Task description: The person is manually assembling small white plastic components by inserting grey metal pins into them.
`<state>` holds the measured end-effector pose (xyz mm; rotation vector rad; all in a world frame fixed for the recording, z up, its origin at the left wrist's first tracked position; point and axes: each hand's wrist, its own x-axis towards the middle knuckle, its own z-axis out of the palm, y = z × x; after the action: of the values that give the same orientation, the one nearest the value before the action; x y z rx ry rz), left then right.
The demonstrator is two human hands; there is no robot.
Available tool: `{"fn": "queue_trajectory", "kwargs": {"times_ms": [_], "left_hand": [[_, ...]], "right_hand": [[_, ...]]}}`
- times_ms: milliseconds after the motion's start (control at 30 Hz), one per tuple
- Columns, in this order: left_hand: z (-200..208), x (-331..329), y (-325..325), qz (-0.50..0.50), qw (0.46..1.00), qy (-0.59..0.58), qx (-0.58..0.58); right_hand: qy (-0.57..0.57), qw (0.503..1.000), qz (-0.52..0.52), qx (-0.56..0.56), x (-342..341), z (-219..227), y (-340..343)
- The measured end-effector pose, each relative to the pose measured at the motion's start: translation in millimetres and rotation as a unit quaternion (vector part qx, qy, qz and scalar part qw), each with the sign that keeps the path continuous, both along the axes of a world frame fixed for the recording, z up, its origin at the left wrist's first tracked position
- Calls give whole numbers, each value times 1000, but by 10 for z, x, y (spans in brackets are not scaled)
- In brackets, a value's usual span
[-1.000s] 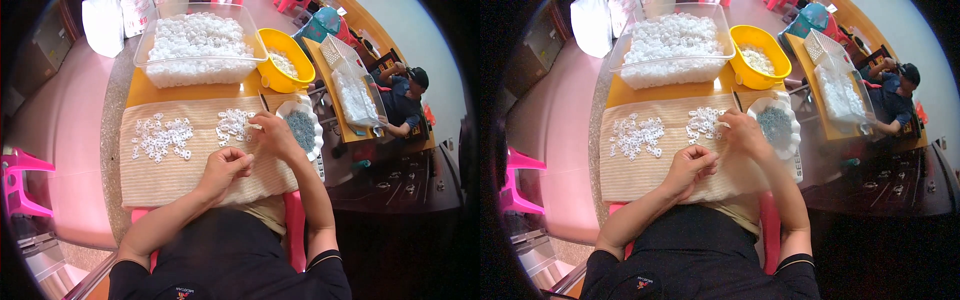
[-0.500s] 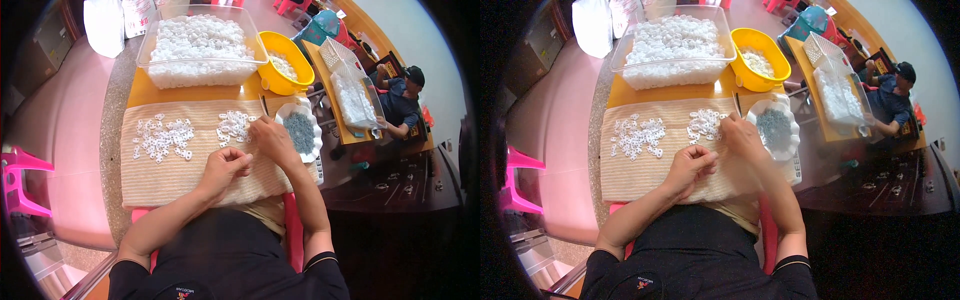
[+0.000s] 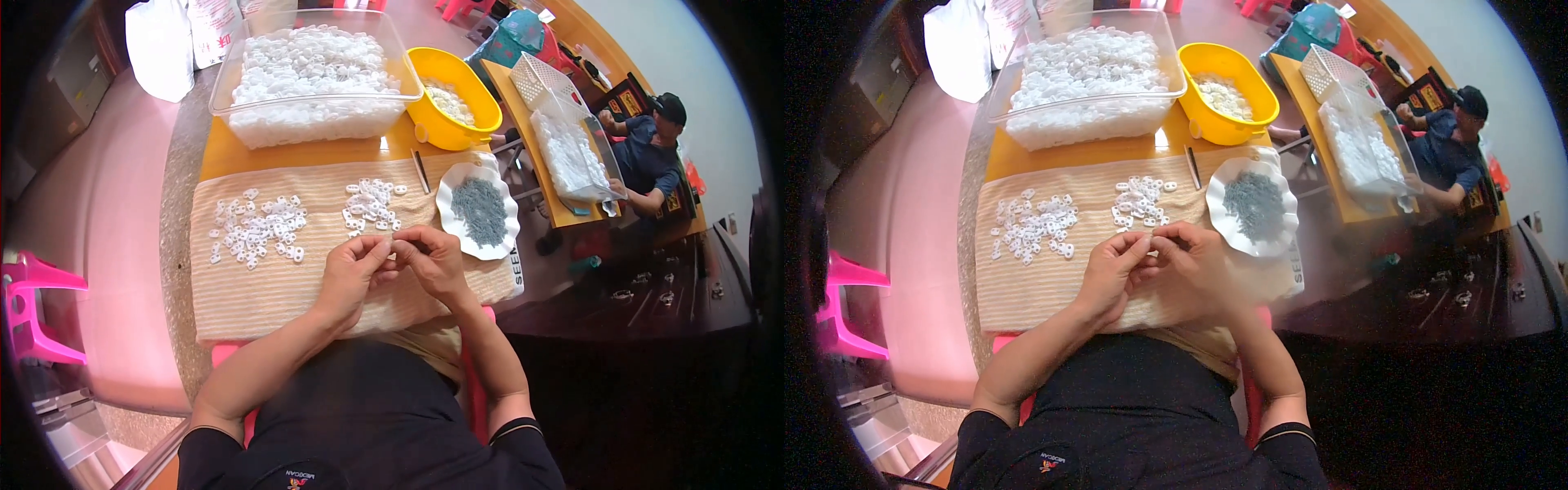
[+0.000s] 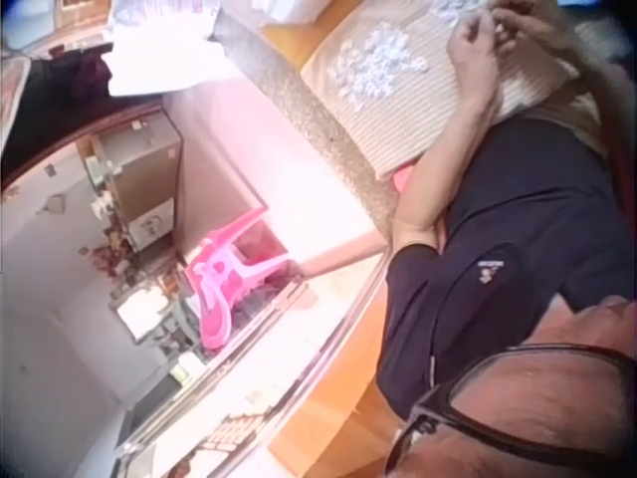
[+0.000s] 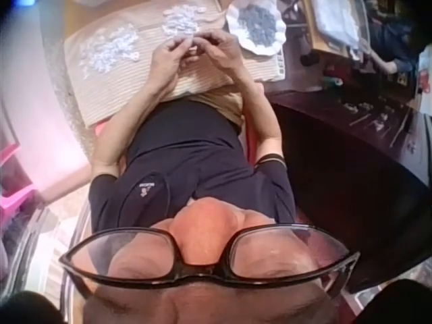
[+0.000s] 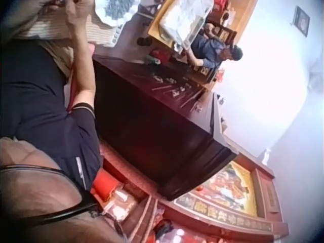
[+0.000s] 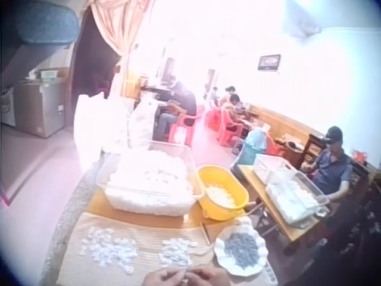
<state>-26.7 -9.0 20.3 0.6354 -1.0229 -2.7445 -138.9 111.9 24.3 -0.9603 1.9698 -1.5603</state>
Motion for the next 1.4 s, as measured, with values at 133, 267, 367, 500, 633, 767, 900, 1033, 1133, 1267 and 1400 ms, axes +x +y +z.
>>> {"fn": "queue_trajectory", "kwargs": {"times_ms": [133, 267, 367, 500, 633, 767, 900, 1033, 1133, 1267, 1400], "left_hand": [[-60, -4, -5, 5, 1000, 6, -20], [-99, -4, 14, -1, 1000, 22, -9], [-94, 1, 27, -1, 1000, 6, -1], [-48, -3, 11, 8, 1000, 10, 9], [-31, 3, 13, 9, 1000, 1, -2], [-16, 13, 35, -3, 1000, -11, -4], [-44, 12, 35, -6, 1000, -13, -4], [-16, 15, 37, -9, 1000, -27, -4], [-9, 12, 39, -11, 1000, -28, -6], [-14, 13, 44, -8, 999, -32, -5], [-28, 16, 45, -13, 999, -34, -8]], "right_hand": [[-7, 999, 14, -30, 58, 26, 26], [-51, 998, -2, -26, 102, 9, 75], [-10, 1000, -8, 2, 121, 21, 112], [144, 989, -9, 33, 45, 133, 244], [284, 952, -88, 68, -236, 217, 468], [439, 865, -117, 213, -424, 315, 624], [492, 807, -102, 311, -438, 384, 641], [527, 778, -91, 330, -448, 375, 625], [566, 756, -80, 319, -487, 310, 650], [564, 773, -68, 282, -500, 271, 660], [538, 803, -68, 246, -504, 193, 679]]}}
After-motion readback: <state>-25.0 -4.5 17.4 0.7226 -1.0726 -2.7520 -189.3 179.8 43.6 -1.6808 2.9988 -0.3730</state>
